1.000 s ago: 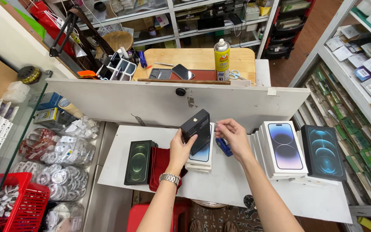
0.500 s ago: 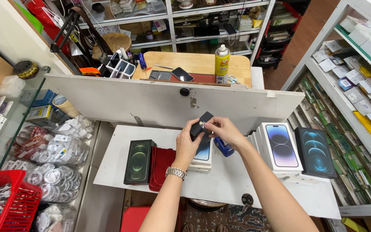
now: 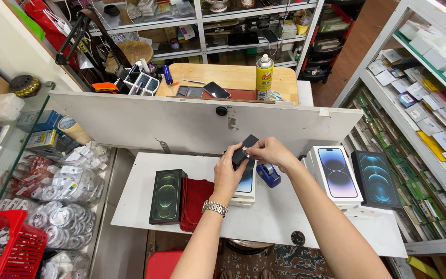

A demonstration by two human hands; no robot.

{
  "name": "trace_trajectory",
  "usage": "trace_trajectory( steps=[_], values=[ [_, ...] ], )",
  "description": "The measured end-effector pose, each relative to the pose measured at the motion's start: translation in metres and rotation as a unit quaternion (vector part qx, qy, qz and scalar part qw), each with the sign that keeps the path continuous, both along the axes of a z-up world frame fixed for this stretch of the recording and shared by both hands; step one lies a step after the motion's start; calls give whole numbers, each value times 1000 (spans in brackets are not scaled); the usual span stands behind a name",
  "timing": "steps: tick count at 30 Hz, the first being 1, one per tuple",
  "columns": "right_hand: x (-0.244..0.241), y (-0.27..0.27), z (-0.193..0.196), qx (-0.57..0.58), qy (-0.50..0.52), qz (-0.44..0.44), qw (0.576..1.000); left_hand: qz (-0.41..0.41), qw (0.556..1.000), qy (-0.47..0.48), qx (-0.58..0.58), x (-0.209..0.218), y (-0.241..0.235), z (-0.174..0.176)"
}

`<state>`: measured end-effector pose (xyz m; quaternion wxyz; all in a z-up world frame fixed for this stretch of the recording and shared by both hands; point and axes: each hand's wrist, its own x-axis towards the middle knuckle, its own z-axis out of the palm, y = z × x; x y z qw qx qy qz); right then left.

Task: The person tapes the edges of several iPhone boxes using a handheld tape dispenser, then wipes a glass shelf with a red cloth. They place the taped boxes onto the shelf, arranging them in neat stacks.

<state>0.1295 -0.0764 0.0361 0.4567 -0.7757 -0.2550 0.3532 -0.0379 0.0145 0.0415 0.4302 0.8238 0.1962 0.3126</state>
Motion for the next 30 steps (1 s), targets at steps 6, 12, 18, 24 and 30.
trace_trajectory(
  steps=[6, 12, 18, 24, 30],
  values=[
    [-5, 0, 5, -9, -45, -12, 999, -3, 1000, -4, 5, -1, -1, 1],
    [-5, 2, 12, -63, -58, -14, 996, -2, 1000, 2, 17, 1, 0, -4],
    [3, 4, 5, -61, -60, -20, 996, -2, 1000, 2, 22, 5, 0, -7],
    [13, 2, -13, -35, 50, -94, 994, -12, 1000, 12, 14, 6, -5, -2],
    [0, -14, -30, 99, 96, -69, 988, -10, 998, 10, 68, 2, -9, -2]
  ],
)
